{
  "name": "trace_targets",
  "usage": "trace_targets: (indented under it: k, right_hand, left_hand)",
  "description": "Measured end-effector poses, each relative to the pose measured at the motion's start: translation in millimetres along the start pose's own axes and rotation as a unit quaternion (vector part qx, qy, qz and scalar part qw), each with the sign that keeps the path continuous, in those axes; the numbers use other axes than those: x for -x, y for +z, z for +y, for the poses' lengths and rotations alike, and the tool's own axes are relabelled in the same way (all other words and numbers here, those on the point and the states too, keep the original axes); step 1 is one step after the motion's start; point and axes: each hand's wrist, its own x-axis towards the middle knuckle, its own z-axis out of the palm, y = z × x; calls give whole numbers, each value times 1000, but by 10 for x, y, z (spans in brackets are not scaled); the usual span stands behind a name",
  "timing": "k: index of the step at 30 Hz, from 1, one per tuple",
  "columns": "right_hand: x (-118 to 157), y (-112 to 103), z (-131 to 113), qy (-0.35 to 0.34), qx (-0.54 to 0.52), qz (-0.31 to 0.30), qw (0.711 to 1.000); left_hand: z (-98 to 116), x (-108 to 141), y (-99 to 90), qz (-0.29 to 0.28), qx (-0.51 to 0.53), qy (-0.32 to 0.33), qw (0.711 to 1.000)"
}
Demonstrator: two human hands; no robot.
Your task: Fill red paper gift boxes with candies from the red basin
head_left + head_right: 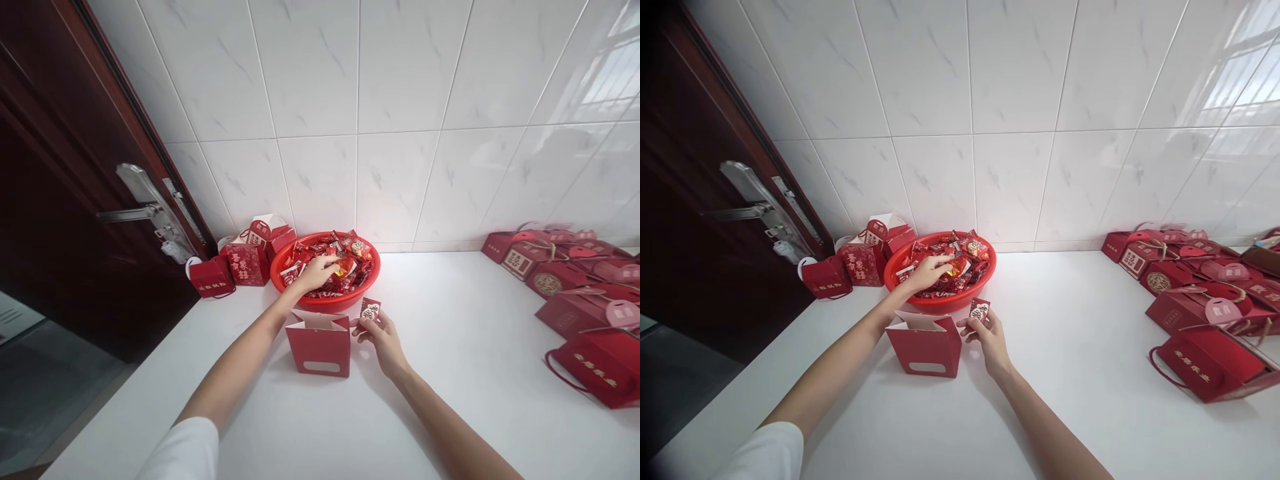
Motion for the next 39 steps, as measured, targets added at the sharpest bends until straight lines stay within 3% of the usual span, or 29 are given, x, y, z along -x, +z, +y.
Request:
trace_targets:
  k: [3, 9, 14, 20, 26, 30, 35, 37, 39]
  right_hand:
    - [-2, -6, -23, 4, -5, 4, 1000]
    - [16, 11, -79, 13, -36, -8, 999]
    - [1, 10, -105, -6, -75, -27, 997]
    - [12, 39, -119, 4, -94, -40, 995]
    - [17, 60, -103, 3, -94, -25, 995]
    - [-4, 36, -120, 12, -98, -4, 995]
    - [-23, 22, -169, 25, -116, 21, 993]
    - [-25, 21, -166, 33, -121, 17, 992]
    - [-26, 16, -147, 34, -118, 19, 992]
  left_hand:
    - [-14, 14, -20, 6, 47, -11, 999]
    - [-14, 120, 44, -93, 263, -57, 959]
    - [21, 138, 106, -132, 265, -16, 955]
    - [40, 159, 124, -188, 188, 4, 964]
    - [82, 199, 130, -197, 185, 9, 963]
    - [24, 155, 98, -154, 211, 28, 965]
    - [-226, -63, -118, 27, 128, 26, 991]
    - [-310, -118, -204, 37, 96, 21, 995]
    - [-356, -115, -248, 8, 70, 15, 997]
